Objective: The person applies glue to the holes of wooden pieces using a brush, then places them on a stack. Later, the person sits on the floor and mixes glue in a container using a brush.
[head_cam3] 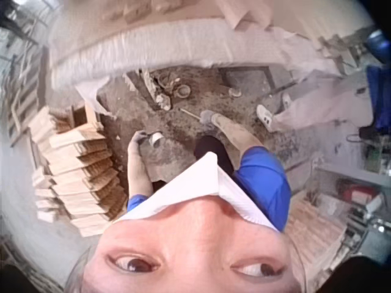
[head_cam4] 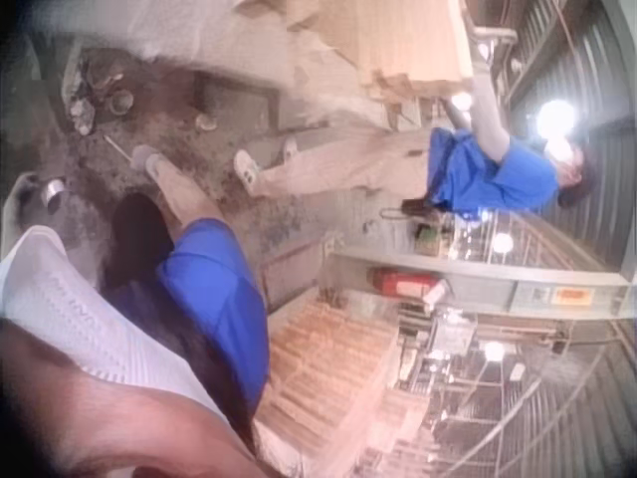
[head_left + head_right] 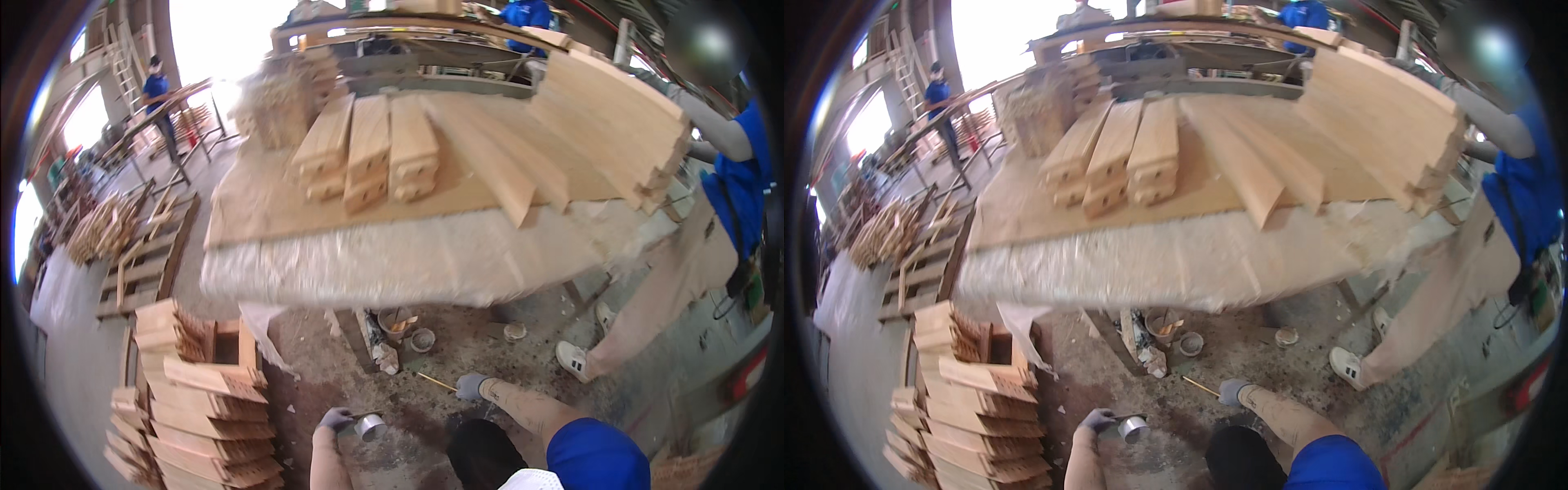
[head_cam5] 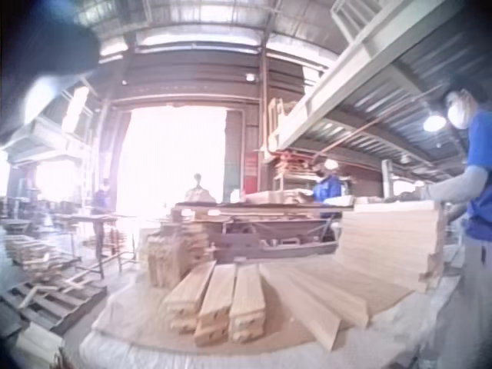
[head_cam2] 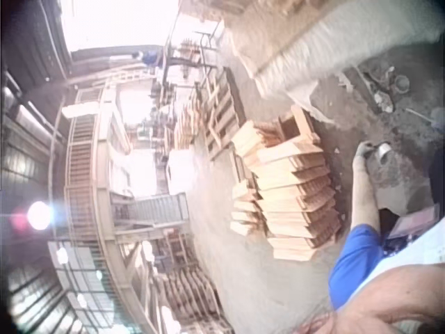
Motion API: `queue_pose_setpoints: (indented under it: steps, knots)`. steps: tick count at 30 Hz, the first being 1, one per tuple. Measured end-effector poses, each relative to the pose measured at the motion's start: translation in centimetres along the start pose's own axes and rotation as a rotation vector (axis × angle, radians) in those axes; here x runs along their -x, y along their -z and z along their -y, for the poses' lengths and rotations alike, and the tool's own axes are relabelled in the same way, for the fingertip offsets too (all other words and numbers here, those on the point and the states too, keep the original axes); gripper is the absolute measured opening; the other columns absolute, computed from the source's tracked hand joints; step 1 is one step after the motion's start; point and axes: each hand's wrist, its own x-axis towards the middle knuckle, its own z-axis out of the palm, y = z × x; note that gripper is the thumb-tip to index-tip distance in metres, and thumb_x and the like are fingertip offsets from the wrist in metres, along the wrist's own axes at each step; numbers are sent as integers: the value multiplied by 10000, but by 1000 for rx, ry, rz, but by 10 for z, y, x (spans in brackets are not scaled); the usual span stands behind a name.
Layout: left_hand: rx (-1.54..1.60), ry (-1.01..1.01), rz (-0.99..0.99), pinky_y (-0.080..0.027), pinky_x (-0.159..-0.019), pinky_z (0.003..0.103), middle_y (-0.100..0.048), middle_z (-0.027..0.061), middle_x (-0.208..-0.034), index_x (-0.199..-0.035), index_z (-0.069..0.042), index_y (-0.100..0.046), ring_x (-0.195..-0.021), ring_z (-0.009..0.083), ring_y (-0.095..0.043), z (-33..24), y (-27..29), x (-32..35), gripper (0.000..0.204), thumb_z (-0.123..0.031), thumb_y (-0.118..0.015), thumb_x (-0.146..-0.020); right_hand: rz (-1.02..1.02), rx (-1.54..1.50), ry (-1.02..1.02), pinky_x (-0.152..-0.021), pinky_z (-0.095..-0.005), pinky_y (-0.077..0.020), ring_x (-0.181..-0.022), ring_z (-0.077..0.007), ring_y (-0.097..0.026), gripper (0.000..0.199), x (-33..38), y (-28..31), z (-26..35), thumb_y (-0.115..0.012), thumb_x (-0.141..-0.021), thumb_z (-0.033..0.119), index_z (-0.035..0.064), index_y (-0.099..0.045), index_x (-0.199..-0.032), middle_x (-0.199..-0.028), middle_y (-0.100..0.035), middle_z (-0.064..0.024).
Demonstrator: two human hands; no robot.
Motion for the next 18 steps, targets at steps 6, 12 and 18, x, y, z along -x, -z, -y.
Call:
queue_pose_setpoints:
  steps: [6, 12, 18]
  knots:
    - [478, 7, -267, -474, -569, 277, -622, 46, -757, -842, -19, -628, -682, 125, -566, -61, 19, 143, 142, -84, -684, -730, -137, -115, -125, -757, -448, -480, -845, -364, -629, 281, 116, 8, 11, -533, -755, 252, 52, -678, -888, -873, -653, -191]
    - [269, 99, -741, -474, -680, 324, -644, 73, -796, -853, -43, -643, -717, 167, -553, -118, 35, 282, 234, -250, -699, -760, -181, -304, -140, -742, -441, -496, -858, -368, -636, 268, 215, 26, 57, -543, -736, 173, 34, -692, -911, -885, -650, -223]
    - [126, -38, -617, -477, -634, 308, -639, 75, -790, -858, -29, -640, -697, 163, -571, -196, 35, 289, 209, -197, -697, -748, -244, -410, -336, -737, -434, -505, -857, -363, -640, 248, 327, 46, 56, -568, -723, 186, 42, -703, -873, -890, -655, -212]
